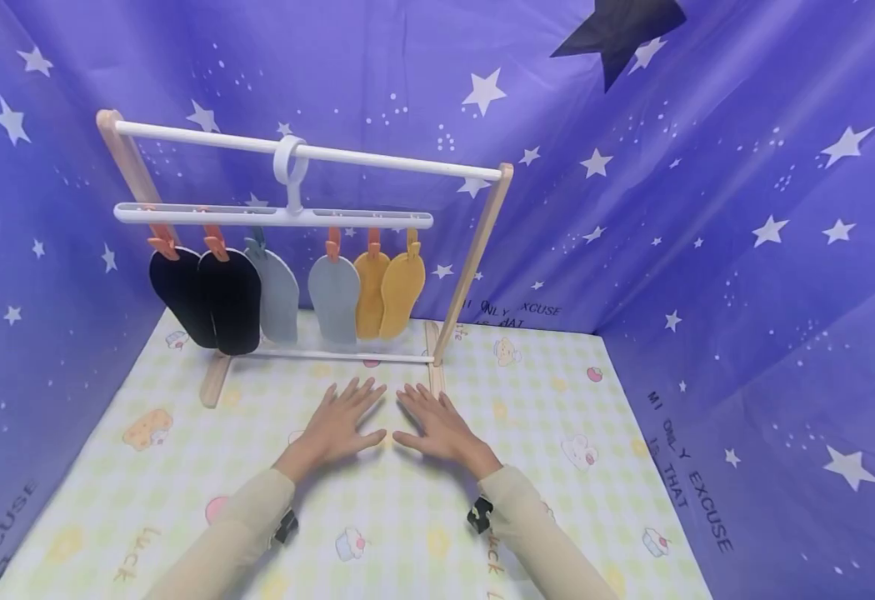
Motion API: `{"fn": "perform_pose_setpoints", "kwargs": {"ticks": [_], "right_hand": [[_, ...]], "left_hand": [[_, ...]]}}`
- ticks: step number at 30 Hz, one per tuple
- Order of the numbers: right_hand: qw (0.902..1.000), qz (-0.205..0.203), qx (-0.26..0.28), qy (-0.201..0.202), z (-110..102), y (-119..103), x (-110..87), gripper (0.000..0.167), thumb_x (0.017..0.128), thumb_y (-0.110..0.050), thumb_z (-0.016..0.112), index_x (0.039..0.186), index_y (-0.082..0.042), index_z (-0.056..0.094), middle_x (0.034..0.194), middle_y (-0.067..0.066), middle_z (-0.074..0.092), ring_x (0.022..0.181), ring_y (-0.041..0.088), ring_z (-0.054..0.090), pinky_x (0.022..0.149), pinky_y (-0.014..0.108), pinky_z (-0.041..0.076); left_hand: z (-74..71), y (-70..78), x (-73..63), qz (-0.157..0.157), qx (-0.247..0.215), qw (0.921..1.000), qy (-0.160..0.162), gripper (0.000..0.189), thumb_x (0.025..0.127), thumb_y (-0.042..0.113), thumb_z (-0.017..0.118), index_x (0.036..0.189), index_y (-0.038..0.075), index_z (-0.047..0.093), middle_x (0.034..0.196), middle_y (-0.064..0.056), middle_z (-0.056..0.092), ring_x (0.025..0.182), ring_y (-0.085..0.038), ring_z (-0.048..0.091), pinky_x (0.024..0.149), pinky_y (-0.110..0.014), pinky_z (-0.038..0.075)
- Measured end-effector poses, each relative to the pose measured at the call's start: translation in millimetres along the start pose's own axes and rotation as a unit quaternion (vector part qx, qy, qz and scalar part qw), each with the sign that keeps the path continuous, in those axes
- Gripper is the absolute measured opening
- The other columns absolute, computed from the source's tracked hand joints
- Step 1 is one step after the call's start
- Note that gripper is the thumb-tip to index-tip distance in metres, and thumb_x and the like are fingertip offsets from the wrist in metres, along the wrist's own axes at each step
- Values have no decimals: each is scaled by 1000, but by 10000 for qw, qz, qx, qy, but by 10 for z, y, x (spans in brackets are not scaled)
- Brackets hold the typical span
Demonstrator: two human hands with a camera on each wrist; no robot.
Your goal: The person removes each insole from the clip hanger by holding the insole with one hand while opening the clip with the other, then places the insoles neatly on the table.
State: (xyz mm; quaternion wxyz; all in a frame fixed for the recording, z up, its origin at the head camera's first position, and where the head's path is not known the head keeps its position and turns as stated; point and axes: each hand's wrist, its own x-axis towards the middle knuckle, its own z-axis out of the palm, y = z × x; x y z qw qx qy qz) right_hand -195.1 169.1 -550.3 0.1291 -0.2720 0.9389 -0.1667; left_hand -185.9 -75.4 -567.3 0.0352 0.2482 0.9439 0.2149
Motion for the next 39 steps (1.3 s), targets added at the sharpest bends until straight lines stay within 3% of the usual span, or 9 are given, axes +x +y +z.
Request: {"fn": "perform_pose_setpoints", "kwargs": {"ticks": [18, 21, 26, 29, 32, 35, 39], "right_hand": [[9991, -285, -48, 317, 43, -15, -64, 78, 100, -63, 47, 162, -19, 28, 170, 4, 23, 159, 29, 18, 126, 64, 15], [9982, -419, -101, 411, -17, -27, -47, 78, 100, -63, 46, 162, -20, 27, 170, 3, 22, 159, 28, 18, 126, 63, 16], [9942, -779, -14, 736, -236, -99, -22, 74, 101, -55, 51, 161, -16, 30, 169, 7, 26, 157, 30, 23, 126, 62, 21], [9877, -1025, 290, 1142, -442, -193, 0, 71, 101, -46, 58, 160, -15, 33, 168, 9, 29, 155, 32, 29, 124, 60, 26], [9757, -1175, 699, 1713, -715, -315, 26, 67, 100, -38, 63, 158, -15, 39, 165, 7, 36, 151, 30, 37, 122, 57, 32], [9560, -1367, 979, 2404, -1007, -442, 69, 61, 99, -31, 65, 154, -15, 45, 160, 9, 45, 146, 30, 45, 119, 56, 38], [9193, -1756, 1337, 3259, -1382, -588, 169, 53, 97, -18, 67, 147, -7, 53, 151, 18, 53, 140, 33, 52, 119, 48, 41]], "left_hand": [[-9, 76, -55, 101, 3, 9992, 390, 77, 97, 57, 56, 159, 18, 35, 166, -15, 32, 152, -43, 30, 122, -72, 17], [-66, 86, -46, 159, 43, 9979, 627, 77, 96, 54, 58, 159, 17, 36, 165, -15, 34, 152, -41, 32, 122, -71, 18], [-261, 143, -14, 479, 30, 9889, 1403, 75, 95, 48, 64, 156, 12, 40, 160, -17, 43, 148, -39, 39, 121, -69, 22], [-478, 190, 11, 693, 4, 9764, 2045, 71, 93, 43, 66, 153, 10, 46, 153, -16, 52, 142, -37, 48, 120, -68, 26], [-778, 254, 51, 919, -116, 9573, 2737, 66, 91, 38, 67, 149, 9, 51, 145, -13, 60, 134, -36, 56, 120, -66, 29], [-1116, 324, 95, 1204, -228, 9294, 3481, 61, 90, 35, 65, 144, 8, 56, 136, -13, 66, 126, -37, 61, 119, -65, 31], [-1522, 393, 145, 1427, -202, 8819, 4489, 55, 89, 34, 63, 135, 4, 63, 126, -18, 70, 119, -40, 63, 118, -63, 34]]}}
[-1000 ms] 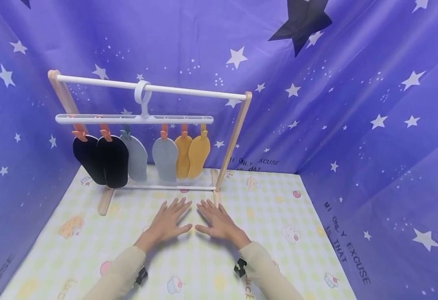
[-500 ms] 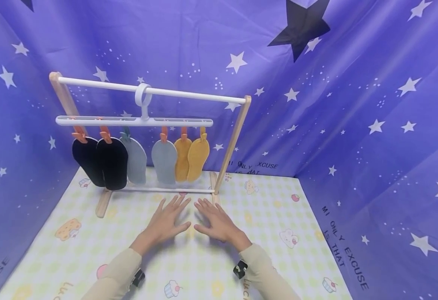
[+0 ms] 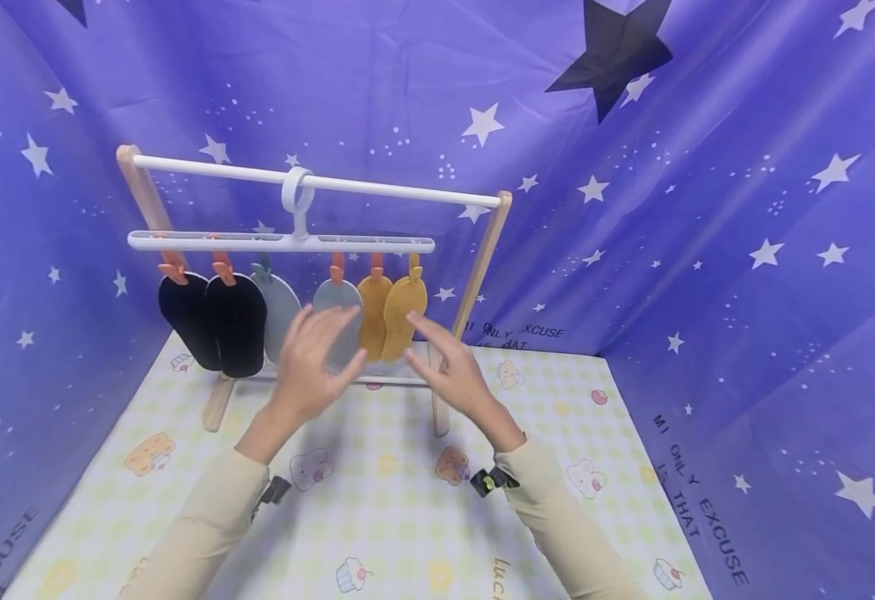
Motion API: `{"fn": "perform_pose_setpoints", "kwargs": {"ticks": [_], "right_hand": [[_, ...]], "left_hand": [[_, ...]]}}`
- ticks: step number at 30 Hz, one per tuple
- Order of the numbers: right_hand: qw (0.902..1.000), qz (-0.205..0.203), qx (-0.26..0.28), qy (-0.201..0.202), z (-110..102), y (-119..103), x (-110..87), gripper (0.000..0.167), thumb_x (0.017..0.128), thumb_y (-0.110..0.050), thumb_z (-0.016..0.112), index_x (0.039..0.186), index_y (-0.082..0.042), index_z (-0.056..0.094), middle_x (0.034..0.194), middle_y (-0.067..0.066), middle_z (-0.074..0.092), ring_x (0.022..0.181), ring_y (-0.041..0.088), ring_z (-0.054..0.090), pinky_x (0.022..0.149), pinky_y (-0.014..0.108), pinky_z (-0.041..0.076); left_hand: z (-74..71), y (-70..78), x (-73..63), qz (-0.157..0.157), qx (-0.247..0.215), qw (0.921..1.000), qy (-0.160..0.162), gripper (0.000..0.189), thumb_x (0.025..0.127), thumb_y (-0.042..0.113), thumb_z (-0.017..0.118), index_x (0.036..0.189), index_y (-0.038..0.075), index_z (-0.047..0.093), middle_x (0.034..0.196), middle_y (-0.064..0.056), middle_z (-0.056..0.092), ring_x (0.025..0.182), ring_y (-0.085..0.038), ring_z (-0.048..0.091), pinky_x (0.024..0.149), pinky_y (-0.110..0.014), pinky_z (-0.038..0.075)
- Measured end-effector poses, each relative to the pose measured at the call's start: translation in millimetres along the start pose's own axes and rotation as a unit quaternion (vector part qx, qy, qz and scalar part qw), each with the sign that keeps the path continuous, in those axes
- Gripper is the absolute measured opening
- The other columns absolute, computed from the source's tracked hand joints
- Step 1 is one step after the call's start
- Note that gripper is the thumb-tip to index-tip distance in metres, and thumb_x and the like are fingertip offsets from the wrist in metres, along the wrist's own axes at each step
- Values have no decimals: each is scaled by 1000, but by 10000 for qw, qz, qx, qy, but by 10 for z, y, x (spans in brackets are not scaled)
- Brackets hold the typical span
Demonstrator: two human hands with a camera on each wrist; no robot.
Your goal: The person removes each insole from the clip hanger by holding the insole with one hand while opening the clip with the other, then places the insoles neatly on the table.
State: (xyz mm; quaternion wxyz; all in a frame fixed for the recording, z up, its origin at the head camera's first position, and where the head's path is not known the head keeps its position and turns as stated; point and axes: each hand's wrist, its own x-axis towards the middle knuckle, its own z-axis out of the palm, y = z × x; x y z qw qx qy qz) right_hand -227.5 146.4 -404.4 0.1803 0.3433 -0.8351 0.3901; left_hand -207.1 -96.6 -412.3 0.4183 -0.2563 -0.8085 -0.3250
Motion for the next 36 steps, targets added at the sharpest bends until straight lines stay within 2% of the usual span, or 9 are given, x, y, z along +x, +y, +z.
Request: {"fn": "perform_pose_setpoints", "kwargs": {"ticks": [3, 7, 11, 16, 19, 23, 26, 31, 36], "right_hand": [[9974, -212, 135, 675, -107, -59, 238, 46, 96, -10, 67, 140, -1, 58, 144, 21, 59, 135, 34, 57, 118, 42, 43], [9903, -68, 106, 1385, -217, -87, 496, 38, 97, -8, 66, 134, 1, 63, 136, 20, 65, 127, 32, 63, 108, 38, 53], [9847, 441, 501, 1607, -299, -70, 682, 37, 100, -9, 64, 135, 1, 62, 137, 19, 65, 127, 32, 63, 104, 41, 55], [9770, 1093, 1081, 1475, -368, -43, 854, 43, 100, -10, 63, 141, 0, 57, 142, 22, 61, 130, 36, 61, 108, 47, 53], [9743, 1308, 1252, 1338, -389, -13, 954, 46, 101, -10, 62, 145, 0, 53, 145, 24, 57, 133, 37, 59, 110, 50, 50], [9709, 1443, 1562, 1106, -387, 41, 1076, 48, 101, -6, 60, 147, 3, 49, 146, 29, 54, 134, 40, 56, 113, 51, 48], [9698, 1512, 1663, 944, -368, 77, 1142, 47, 101, -3, 60, 146, 6, 48, 142, 30, 57, 130, 41, 59, 112, 49, 49], [9752, 1628, 1227, 857, -350, 87, 1200, 40, 99, -1, 63, 138, 6, 57, 132, 26, 65, 119, 39, 66, 104, 43, 56], [9805, 1632, 633, 890, -349, 45, 1223, 31, 97, 0, 64, 129, 5, 66, 124, 24, 70, 110, 35, 71, 96, 39, 60]], "left_hand": [[-132, -6, 231, -124, -14, 9975, 695, 49, 90, 31, 65, 130, 3, 66, 125, -20, 70, 120, -41, 62, 120, -59, 33], [-343, -72, 472, -566, -45, 9880, 1438, 42, 89, 21, 69, 127, 2, 68, 127, -20, 68, 122, -40, 59, 122, -54, 31], [-574, -191, 645, -1086, 114, 9801, 1658, 38, 92, 17, 71, 127, 3, 69, 132, -18, 66, 127, -39, 55, 121, -49, 32], [-803, -346, 792, -1573, 646, 9806, 979, 41, 95, 17, 72, 133, 2, 65, 138, -20, 62, 133, -40, 50, 126, -51, 21], [-896, -428, 854, -1586, 972, 9809, 569, 41, 95, 15, 72, 133, 1, 65, 137, -21, 62, 136, -41, 49, 129, -54, 13], [-1004, -507, 906, -1533, 1378, 9784, 184, 38, 93, 14, 74, 128, 2, 68, 131, -21, 67, 132, -43, 52, 128, -57, 11], [-1083, -539, 941, -1579, 1591, 9742, -278, 34, 93, 15, 74, 125, 2, 71, 125, -21, 70, 125, -44, 55, 128, -59, 10], [-1163, -604, 1003, -1476, 1730, 9693, -934, 28, 94, 11, 73, 121, 3, 73, 118, -23, 72, 114, -46, 59, 127, -61, 13], [-1186, -647, 1052, -1243, 1782, 9705, -1050, 24, 92, 5, 72, 116, 2, 74, 110, -25, 74, 103, -48, 63, 124, -64, 19]]}}
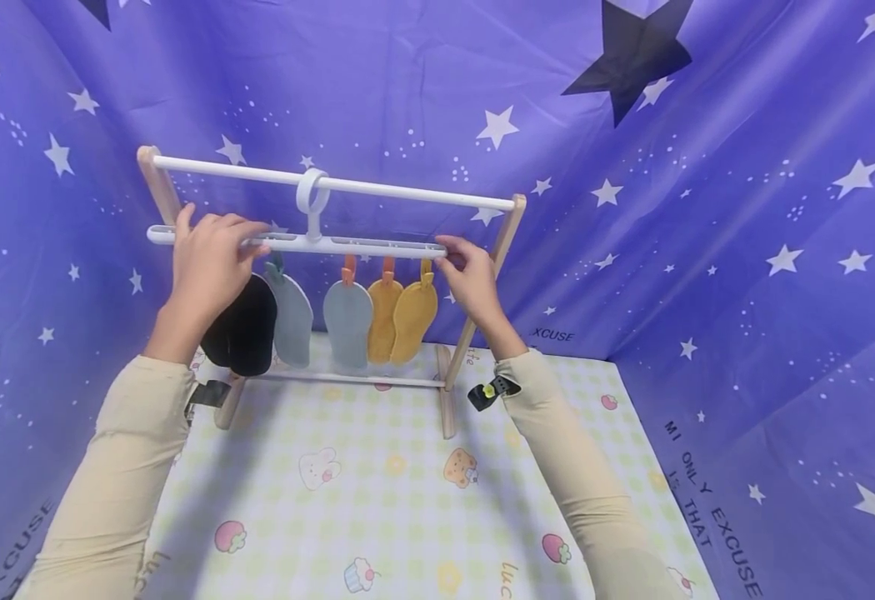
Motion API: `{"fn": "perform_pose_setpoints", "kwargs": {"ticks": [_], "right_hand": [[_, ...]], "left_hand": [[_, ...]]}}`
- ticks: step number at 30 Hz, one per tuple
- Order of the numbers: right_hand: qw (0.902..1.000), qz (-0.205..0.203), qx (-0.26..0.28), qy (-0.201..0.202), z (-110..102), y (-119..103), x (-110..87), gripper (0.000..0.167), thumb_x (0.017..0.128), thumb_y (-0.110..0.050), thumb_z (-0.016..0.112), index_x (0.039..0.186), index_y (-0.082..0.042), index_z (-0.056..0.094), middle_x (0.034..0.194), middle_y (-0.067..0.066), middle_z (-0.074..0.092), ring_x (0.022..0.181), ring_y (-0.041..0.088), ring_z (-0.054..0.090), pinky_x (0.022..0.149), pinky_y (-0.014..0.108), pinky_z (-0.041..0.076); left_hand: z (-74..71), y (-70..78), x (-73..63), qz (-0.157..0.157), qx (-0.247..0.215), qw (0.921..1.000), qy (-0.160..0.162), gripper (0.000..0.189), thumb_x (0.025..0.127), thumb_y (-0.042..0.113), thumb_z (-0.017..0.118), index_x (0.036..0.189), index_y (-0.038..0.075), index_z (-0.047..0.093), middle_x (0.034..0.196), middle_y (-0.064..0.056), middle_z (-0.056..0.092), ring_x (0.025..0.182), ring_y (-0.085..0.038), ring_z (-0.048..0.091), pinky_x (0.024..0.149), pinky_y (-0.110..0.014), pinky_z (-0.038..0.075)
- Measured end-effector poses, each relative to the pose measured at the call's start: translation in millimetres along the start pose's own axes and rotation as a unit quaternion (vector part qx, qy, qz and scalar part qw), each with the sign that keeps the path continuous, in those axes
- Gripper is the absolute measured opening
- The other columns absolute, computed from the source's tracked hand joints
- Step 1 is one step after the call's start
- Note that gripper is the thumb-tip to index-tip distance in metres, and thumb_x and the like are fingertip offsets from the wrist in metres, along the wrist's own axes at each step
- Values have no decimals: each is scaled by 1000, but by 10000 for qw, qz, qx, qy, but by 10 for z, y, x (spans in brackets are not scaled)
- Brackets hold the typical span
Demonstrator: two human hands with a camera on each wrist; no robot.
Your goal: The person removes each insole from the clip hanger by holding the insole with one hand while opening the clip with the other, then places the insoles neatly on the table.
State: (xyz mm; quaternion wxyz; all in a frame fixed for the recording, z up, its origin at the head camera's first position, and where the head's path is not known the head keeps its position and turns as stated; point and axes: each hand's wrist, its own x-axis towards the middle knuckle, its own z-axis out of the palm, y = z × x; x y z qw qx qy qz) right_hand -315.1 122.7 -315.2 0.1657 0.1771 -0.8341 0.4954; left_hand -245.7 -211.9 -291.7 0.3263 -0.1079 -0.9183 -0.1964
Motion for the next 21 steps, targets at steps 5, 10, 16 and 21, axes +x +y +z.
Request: {"fn": "perform_pose_setpoints", "kwargs": {"ticks": [5, 10, 16, 21], "right_hand": [[9989, -308, -316, 164, -22, -12, -30, 28, 97, 2, 64, 124, 6, 68, 117, 25, 69, 109, 36, 71, 94, 39, 61], [9934, -707, -782, 461, -67, -31, -68, 26, 96, 3, 65, 121, 5, 70, 109, 25, 70, 104, 35, 72, 91, 37, 62], [9845, -1066, -1164, 758, -123, -35, -133, 24, 96, 3, 65, 119, 3, 72, 106, 23, 72, 97, 33, 70, 88, 39, 61], [9803, -1186, -1293, 908, -155, -33, -197, 23, 96, 4, 64, 118, 4, 73, 105, 23, 73, 89, 33, 67, 79, 41, 59]], "left_hand": [[20, 15, 17, 27, -13, 10000, 2, 22, 91, 4, 72, 114, 2, 75, 107, -24, 74, 99, -47, 64, 118, -62, 29], [52, 52, 32, 21, -64, 9999, -125, 24, 92, 5, 72, 115, 4, 75, 107, -23, 74, 100, -46, 64, 105, -60, 39], [110, 102, 46, 50, -75, 9998, -195, 23, 92, 6, 72, 114, 4, 74, 107, -23, 74, 98, -45, 64, 99, -60, 42], [153, 136, 45, 141, -120, 9997, -148, 22, 92, 7, 73, 113, 4, 75, 105, -22, 74, 96, -45, 64, 95, -60, 44]]}}
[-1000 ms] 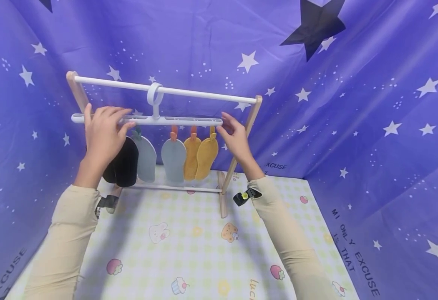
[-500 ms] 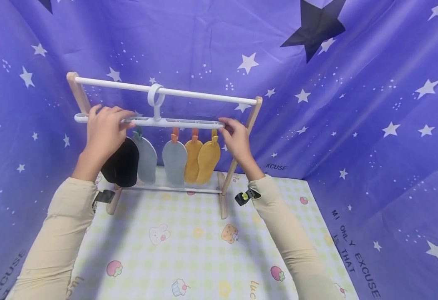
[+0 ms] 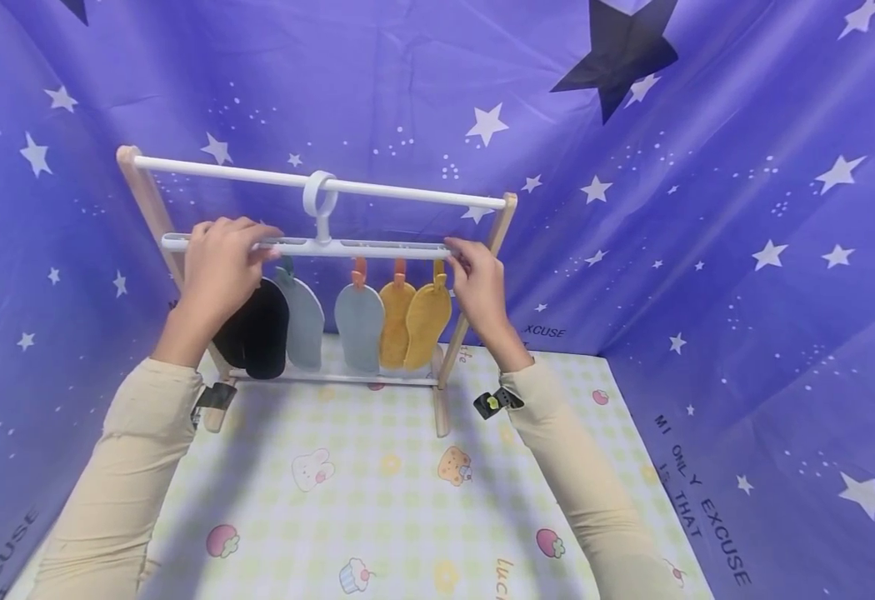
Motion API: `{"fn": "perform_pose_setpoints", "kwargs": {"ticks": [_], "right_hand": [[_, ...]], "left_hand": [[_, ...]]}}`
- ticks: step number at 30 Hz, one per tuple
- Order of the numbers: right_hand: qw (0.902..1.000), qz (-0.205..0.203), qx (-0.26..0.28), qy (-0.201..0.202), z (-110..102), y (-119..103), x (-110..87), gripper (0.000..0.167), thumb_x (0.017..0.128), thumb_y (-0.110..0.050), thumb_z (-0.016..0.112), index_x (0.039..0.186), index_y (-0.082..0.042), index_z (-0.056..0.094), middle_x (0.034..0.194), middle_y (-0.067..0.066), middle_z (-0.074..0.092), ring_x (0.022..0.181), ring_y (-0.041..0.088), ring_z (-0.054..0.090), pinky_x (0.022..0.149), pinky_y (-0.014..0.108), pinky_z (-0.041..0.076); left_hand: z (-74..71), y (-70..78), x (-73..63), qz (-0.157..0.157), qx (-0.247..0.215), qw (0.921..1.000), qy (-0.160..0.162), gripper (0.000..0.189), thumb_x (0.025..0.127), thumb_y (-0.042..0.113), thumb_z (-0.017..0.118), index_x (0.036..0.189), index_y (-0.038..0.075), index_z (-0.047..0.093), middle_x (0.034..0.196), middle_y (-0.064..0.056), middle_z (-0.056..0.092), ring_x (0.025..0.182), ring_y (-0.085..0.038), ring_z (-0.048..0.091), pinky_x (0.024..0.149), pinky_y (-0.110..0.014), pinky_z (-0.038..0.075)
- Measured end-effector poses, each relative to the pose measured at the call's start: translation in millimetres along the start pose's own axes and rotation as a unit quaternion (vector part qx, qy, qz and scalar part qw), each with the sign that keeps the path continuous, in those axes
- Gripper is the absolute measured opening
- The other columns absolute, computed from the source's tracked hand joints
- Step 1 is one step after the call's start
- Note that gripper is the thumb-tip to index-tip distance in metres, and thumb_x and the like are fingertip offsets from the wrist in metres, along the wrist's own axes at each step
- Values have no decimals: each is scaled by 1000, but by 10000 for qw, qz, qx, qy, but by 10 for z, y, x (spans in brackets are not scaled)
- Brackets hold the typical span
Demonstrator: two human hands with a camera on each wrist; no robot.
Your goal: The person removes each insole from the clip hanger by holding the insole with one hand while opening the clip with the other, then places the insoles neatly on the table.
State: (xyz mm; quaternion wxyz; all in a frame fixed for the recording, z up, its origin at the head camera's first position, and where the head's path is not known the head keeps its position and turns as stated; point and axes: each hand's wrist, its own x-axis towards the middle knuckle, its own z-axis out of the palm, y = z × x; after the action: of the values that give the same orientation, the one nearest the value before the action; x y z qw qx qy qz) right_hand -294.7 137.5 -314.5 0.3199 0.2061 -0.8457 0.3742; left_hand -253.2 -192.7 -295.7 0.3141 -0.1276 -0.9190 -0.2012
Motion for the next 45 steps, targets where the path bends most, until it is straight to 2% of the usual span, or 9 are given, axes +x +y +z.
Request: {"fn": "perform_pose_setpoints", "kwargs": {"ticks": [10, 14, 22, 28, 32, 35, 39, 44, 45], "right_hand": [[9999, -72, -83, 102, -14, -18, -35, 23, 95, 5, 64, 116, 5, 73, 96, 23, 72, 79, 33, 63, 70, 40, 54], [9999, -41, -64, 132, -10, -8, -30, 23, 95, 5, 65, 117, 5, 73, 98, 24, 72, 83, 34, 67, 74, 42, 59], [9996, 289, 14, 20, 14, 7, -38, 28, 95, 5, 65, 123, 4, 70, 98, 23, 72, 90, 33, 73, 81, 40, 63], [9991, 370, 191, 17, 19, 5, -72, 33, 96, 4, 64, 128, 4, 67, 109, 25, 72, 98, 35, 75, 86, 39, 63], [9975, 554, 447, -23, 21, 5, -118, 40, 97, 1, 64, 137, 3, 60, 118, 26, 70, 102, 36, 74, 87, 38, 63], [9961, 671, 571, -39, 28, 15, -170, 45, 98, -2, 63, 142, 3, 55, 120, 25, 70, 103, 34, 74, 87, 38, 63], [9945, 818, 653, -80, 35, 48, -257, 48, 100, -7, 59, 146, 2, 50, 120, 23, 70, 106, 34, 73, 89, 39, 63], [9906, 1071, 827, -214, 33, 95, -373, 47, 104, -12, 54, 149, -1, 48, 129, 25, 67, 116, 34, 69, 97, 43, 60], [9895, 1121, 880, -247, 31, 105, -398, 46, 104, -12, 53, 149, -1, 48, 131, 25, 67, 117, 34, 68, 98, 44, 59]], "left_hand": [[31, -7, 9, 93, -72, 9998, 163, 22, 91, 7, 73, 113, 5, 75, 105, -23, 74, 94, -46, 63, 93, -61, 43], [35, 0, 21, 77, -93, 9999, 86, 22, 92, 6, 73, 114, 4, 74, 106, -24, 74, 96, -46, 63, 96, -61, 43], [37, 4, 26, -40, -50, 10000, -46, 24, 92, 7, 72, 116, 3, 73, 110, -24, 73, 102, -47, 63, 102, -61, 40], [27, 33, 14, -80, -79, 9999, 11, 27, 93, 9, 73, 119, 3, 71, 117, -25, 71, 111, -47, 61, 107, -61, 38], [8, 58, -1, -238, -123, 9996, 46, 34, 93, 14, 73, 125, 4, 69, 125, -25, 68, 120, -46, 58, 111, -59, 34], [-2, 95, -38, -332, -252, 9989, 232, 37, 94, 16, 73, 128, 5, 68, 127, -25, 67, 123, -45, 56, 113, -59, 33], [4, 167, -116, -341, -485, 9958, 700, 38, 93, 15, 73, 130, 5, 67, 127, -24, 67, 123, -46, 56, 113, -58, 34], [46, 287, -244, -432, -1044, 9853, 1282, 41, 93, 15, 72, 132, 6, 66, 130, -22, 65, 122, -44, 56, 108, -59, 38], [63, 317, -273, -455, -1213, 9819, 1382, 42, 92, 15, 72, 132, 6, 66, 130, -22, 65, 118, -44, 57, 106, -58, 39]]}}
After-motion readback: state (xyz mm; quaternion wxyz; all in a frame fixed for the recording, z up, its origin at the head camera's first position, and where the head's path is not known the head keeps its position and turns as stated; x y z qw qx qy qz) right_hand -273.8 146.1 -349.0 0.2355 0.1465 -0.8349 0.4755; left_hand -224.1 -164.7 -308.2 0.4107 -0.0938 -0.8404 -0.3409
